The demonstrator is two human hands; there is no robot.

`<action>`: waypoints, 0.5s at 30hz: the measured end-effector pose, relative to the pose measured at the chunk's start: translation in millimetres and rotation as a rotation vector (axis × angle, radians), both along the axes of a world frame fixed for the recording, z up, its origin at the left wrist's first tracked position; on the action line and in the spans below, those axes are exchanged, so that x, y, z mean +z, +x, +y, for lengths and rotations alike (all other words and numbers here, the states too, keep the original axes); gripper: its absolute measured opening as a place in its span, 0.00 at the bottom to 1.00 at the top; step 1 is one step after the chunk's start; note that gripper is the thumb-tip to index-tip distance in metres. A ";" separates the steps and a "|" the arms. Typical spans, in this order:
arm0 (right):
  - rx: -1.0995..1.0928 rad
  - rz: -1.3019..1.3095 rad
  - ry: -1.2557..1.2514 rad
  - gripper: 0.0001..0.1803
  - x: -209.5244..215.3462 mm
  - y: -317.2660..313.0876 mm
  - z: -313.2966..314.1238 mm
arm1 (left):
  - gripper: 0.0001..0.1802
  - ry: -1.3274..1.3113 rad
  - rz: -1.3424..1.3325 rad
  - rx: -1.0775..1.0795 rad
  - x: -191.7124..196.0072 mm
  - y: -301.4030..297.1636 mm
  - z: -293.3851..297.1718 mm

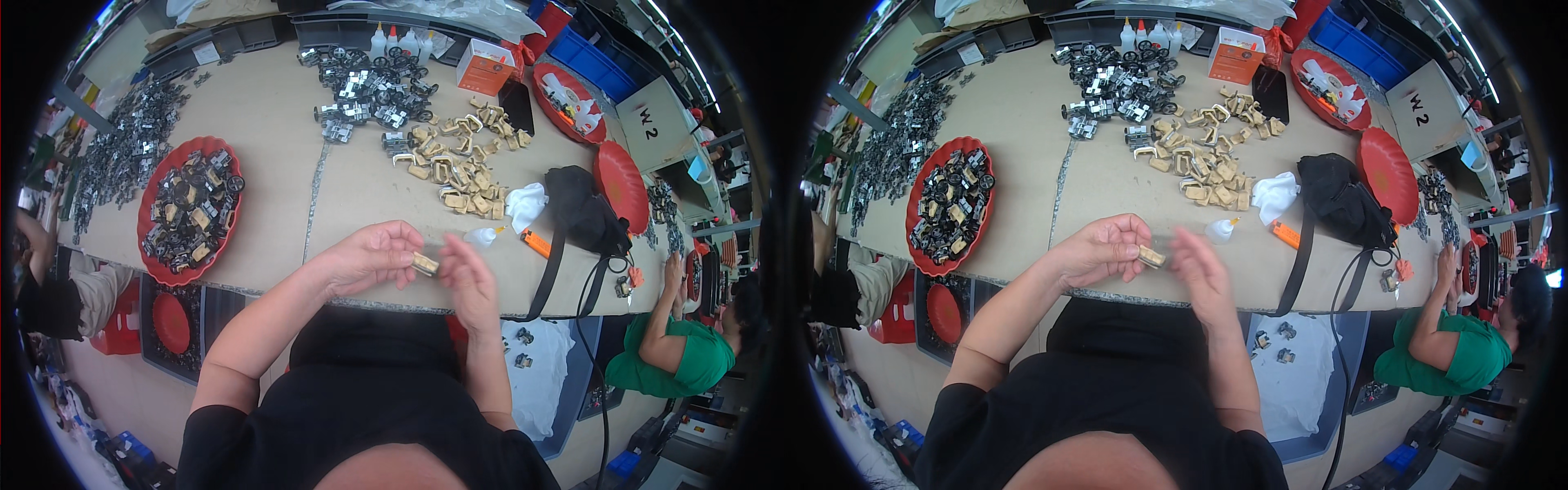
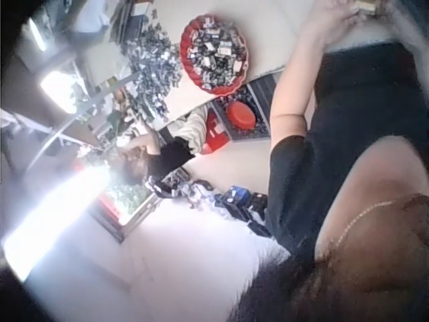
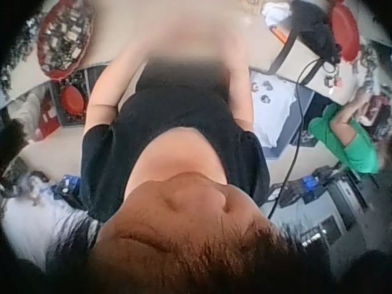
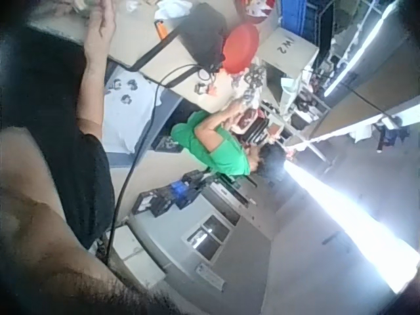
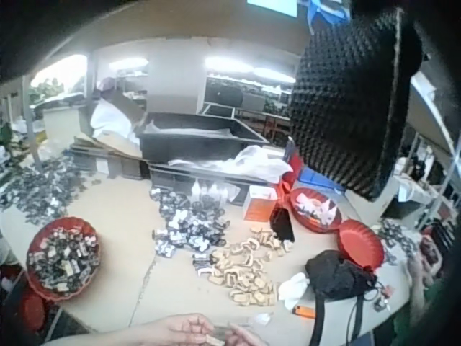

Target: The person applies glue from a bottle to plastic inserts, then assembles them into metal housings by hand.

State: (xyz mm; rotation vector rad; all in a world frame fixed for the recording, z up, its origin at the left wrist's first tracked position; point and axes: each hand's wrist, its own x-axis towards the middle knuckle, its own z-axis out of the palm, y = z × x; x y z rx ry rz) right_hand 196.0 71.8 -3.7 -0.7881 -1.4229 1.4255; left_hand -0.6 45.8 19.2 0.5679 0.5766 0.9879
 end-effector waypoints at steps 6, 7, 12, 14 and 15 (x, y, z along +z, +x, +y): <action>0.453 0.314 -0.319 0.26 -7.3 -6.8 2.5 | 0.13 -0.020 -0.066 -0.040 8.8 3.4 2.0; 0.431 0.300 -0.346 0.26 -7.3 -8.1 2.1 | 0.14 -0.031 -0.046 -0.053 9.4 2.2 2.3; 0.361 0.257 -0.279 0.29 -3.4 -15.8 1.2 | 0.21 -0.088 -0.056 -0.038 5.8 -0.8 5.7; 0.292 0.247 -0.265 0.29 -3.2 -16.2 0.8 | 0.26 -0.133 -0.073 -0.018 7.6 0.5 6.9; 0.303 0.223 -0.245 0.28 -2.8 -17.4 0.5 | 0.26 -0.130 -0.071 -0.012 5.8 0.2 7.3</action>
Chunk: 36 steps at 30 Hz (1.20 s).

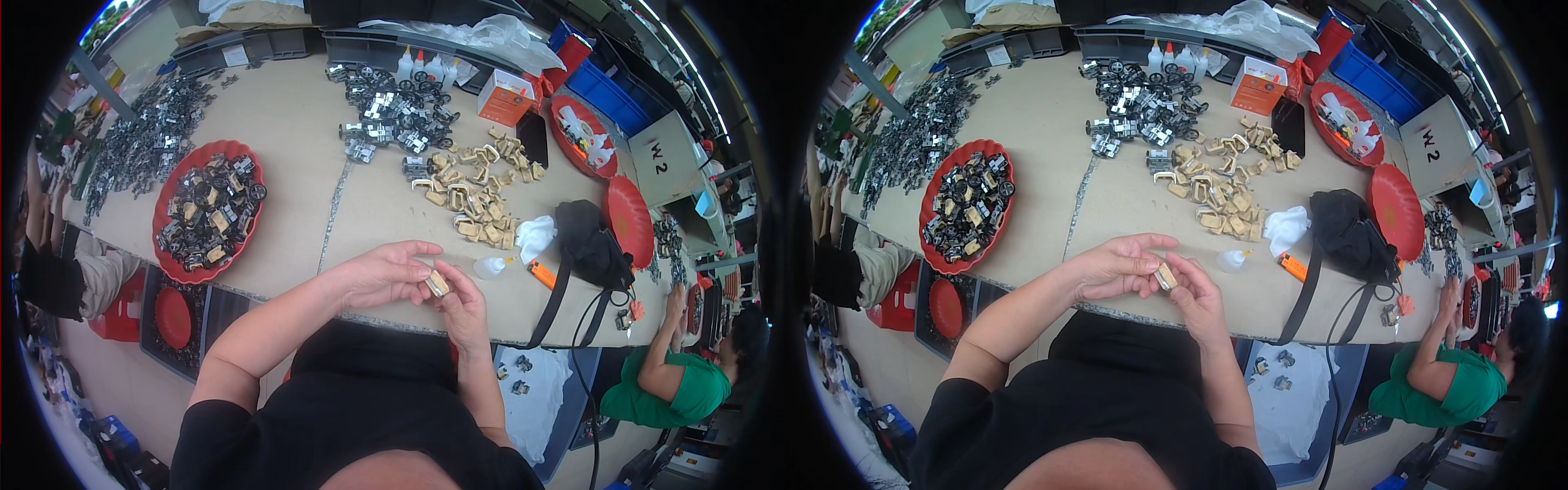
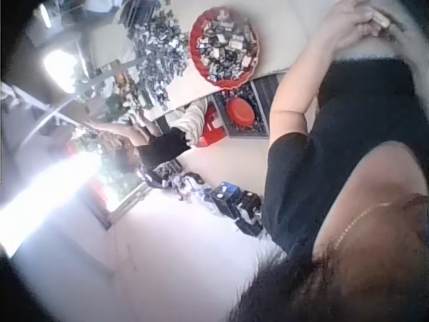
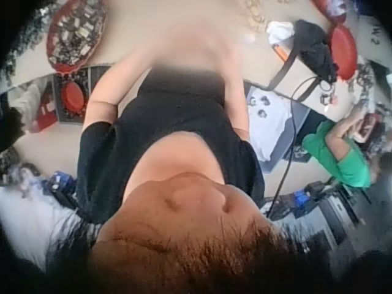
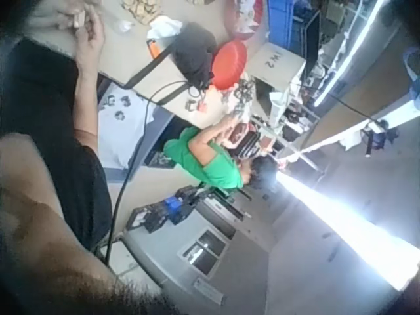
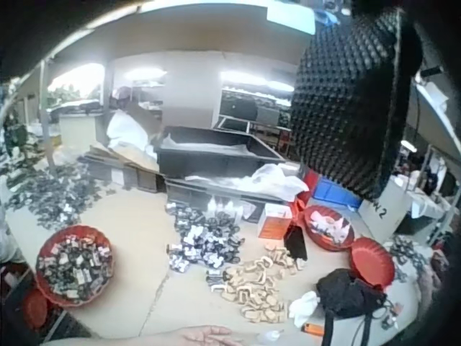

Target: The person applies glue from a bottle to plastic inserts, then assembles them into metal housings by hand.

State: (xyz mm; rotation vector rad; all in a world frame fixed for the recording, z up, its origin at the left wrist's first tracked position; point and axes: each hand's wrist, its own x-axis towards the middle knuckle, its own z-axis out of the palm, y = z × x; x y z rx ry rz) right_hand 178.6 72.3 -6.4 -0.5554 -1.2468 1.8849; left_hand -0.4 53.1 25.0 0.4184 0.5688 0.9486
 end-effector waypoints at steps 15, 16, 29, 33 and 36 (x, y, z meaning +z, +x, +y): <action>-0.059 0.048 -0.115 0.23 -2.6 -7.1 -0.2 | 0.26 -0.003 0.049 -0.132 6.3 -10.6 19.2; -0.088 0.043 -0.135 0.23 -4.2 -5.8 0.7 | 0.24 0.029 0.367 -0.140 12.7 -14.5 24.5; -0.075 0.046 -0.210 0.21 -4.4 -8.0 4.8 | 0.13 0.465 1.780 0.559 -26.7 -45.9 93.9; 0.008 0.132 -0.264 0.19 2.3 -16.3 8.3 | 0.08 0.379 1.661 0.692 -30.2 -50.1 70.0; 0.071 0.155 -0.284 0.19 11.9 -35.9 7.9 | 0.07 0.560 1.612 0.851 -37.1 -41.0 42.8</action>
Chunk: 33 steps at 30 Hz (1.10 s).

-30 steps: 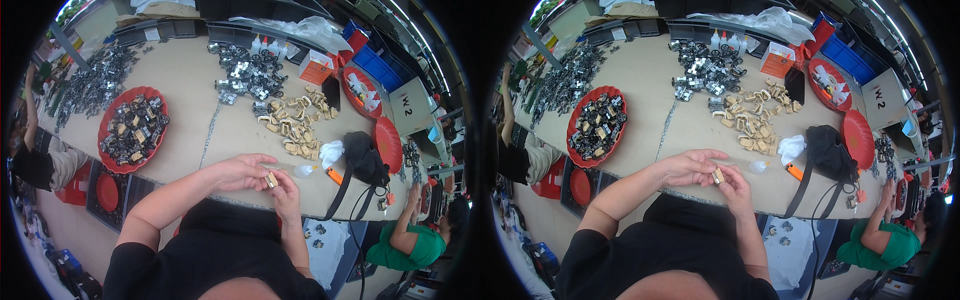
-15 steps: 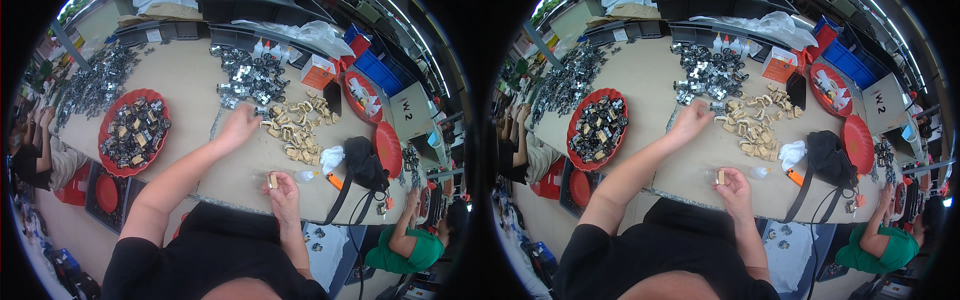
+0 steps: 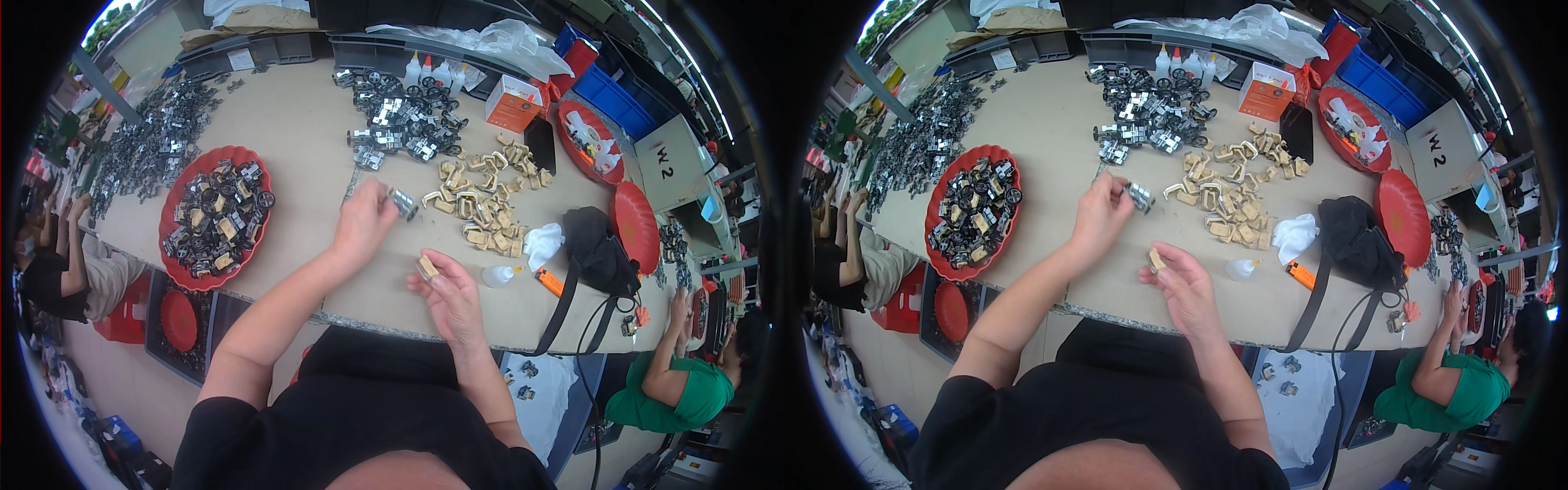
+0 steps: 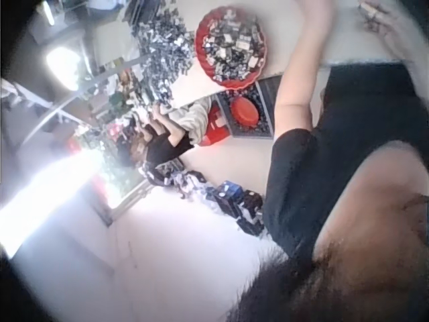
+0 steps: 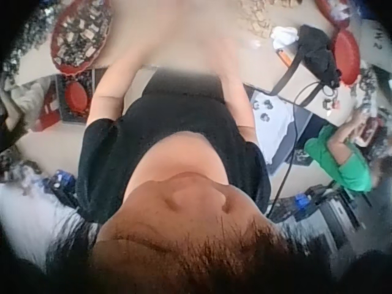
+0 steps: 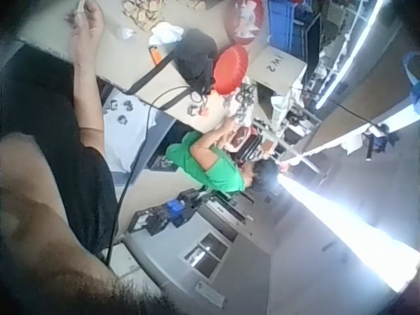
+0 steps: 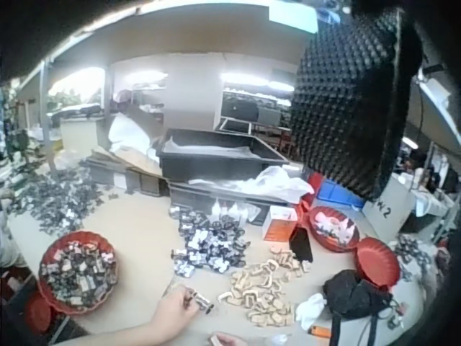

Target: The person applies glue from a bottle to plastic inserts, then assembles them into metal housings by hand.

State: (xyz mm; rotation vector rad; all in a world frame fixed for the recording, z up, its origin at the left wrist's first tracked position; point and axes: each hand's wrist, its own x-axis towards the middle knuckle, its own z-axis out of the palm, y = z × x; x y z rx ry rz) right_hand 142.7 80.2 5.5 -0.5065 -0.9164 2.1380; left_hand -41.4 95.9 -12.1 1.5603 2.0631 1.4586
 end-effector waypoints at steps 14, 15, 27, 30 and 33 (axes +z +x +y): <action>-0.006 -0.059 0.077 0.17 -11.9 -13.5 3.2 | 0.17 -0.234 -0.869 -0.500 9.7 11.4 -65.4; -0.007 -0.093 0.083 0.17 -11.0 -13.7 2.9 | 0.17 -0.285 -0.995 -0.478 11.3 11.9 -65.7; 0.048 -0.164 0.085 0.18 -12.7 -12.6 1.7 | 0.17 -0.150 -0.435 -0.493 6.8 6.9 -76.9; 0.016 -0.142 0.036 0.18 -8.2 -14.3 0.4 | 0.19 -0.172 -0.459 -0.523 14.1 2.6 -80.9; 0.012 -0.158 0.055 0.19 -13.5 -13.4 1.4 | 0.19 -0.129 -0.495 -0.534 13.3 0.6 -83.9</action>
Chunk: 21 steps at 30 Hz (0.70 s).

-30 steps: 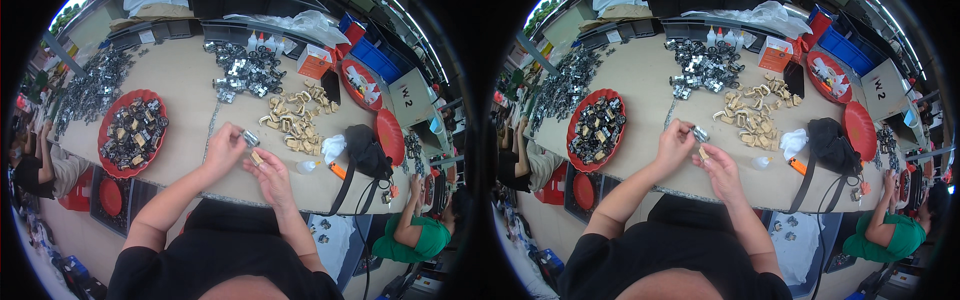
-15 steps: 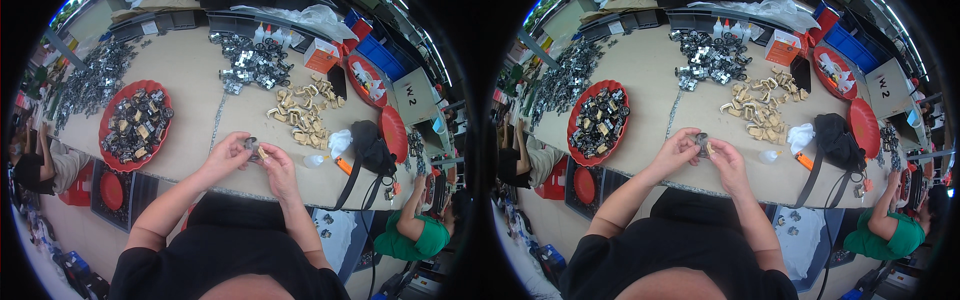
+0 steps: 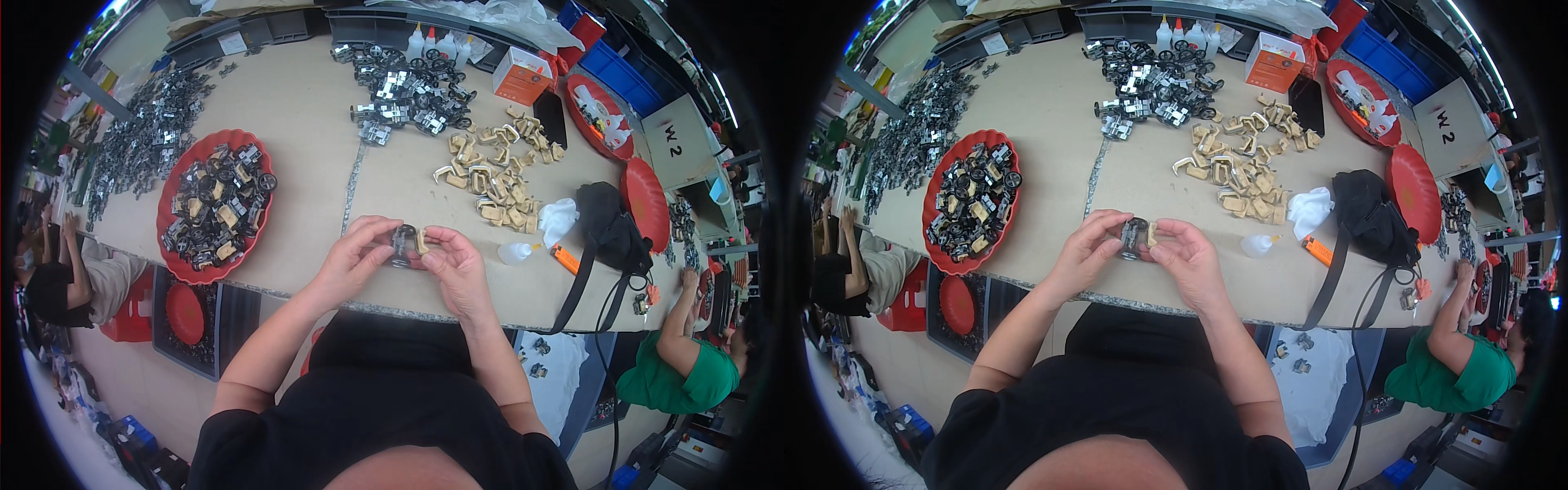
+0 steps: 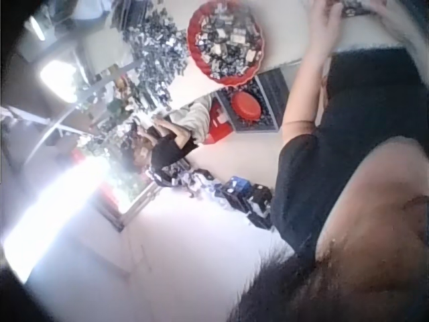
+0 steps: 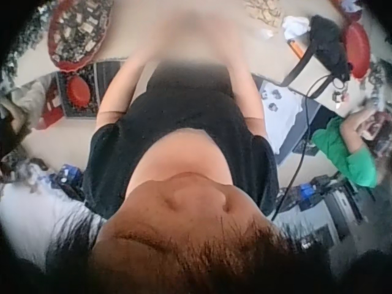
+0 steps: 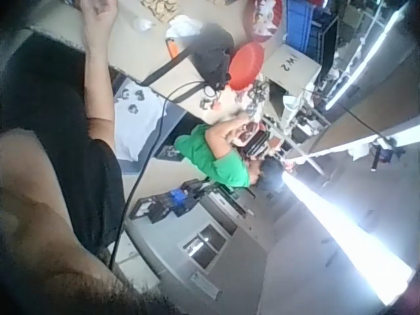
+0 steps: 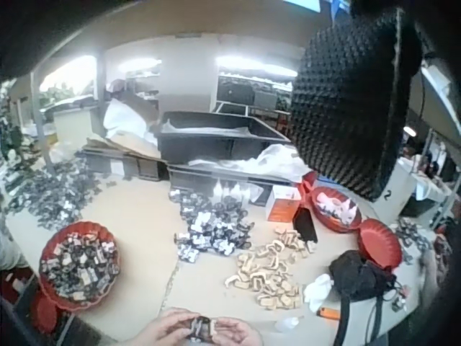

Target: The person applies glue from a bottle to plastic inserts, then assembles them into metal housings by hand.

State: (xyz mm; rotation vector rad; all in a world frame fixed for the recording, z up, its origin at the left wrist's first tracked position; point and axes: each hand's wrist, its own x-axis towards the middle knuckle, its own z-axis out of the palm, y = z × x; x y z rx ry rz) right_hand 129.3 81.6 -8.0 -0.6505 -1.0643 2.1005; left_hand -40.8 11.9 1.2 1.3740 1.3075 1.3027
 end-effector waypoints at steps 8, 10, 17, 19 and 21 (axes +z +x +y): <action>0.038 -0.009 0.037 0.19 -3.5 3.5 2.1 | 0.20 0.016 0.048 0.012 8.0 7.4 -0.2; 0.039 0.010 -0.027 0.20 -3.0 3.8 2.6 | 0.20 0.032 0.073 0.027 7.9 10.4 -1.0; 0.076 0.027 -0.118 0.20 2.3 6.0 7.9 | 0.19 -0.015 -0.009 0.089 11.9 15.9 -1.6; 0.124 0.017 -0.104 0.20 0.4 6.9 8.7 | 0.18 -0.028 -0.011 0.096 14.2 16.0 -1.5; 0.124 0.019 -0.109 0.20 0.6 6.6 10.6 | 0.18 -0.003 0.013 0.100 17.3 16.0 -0.7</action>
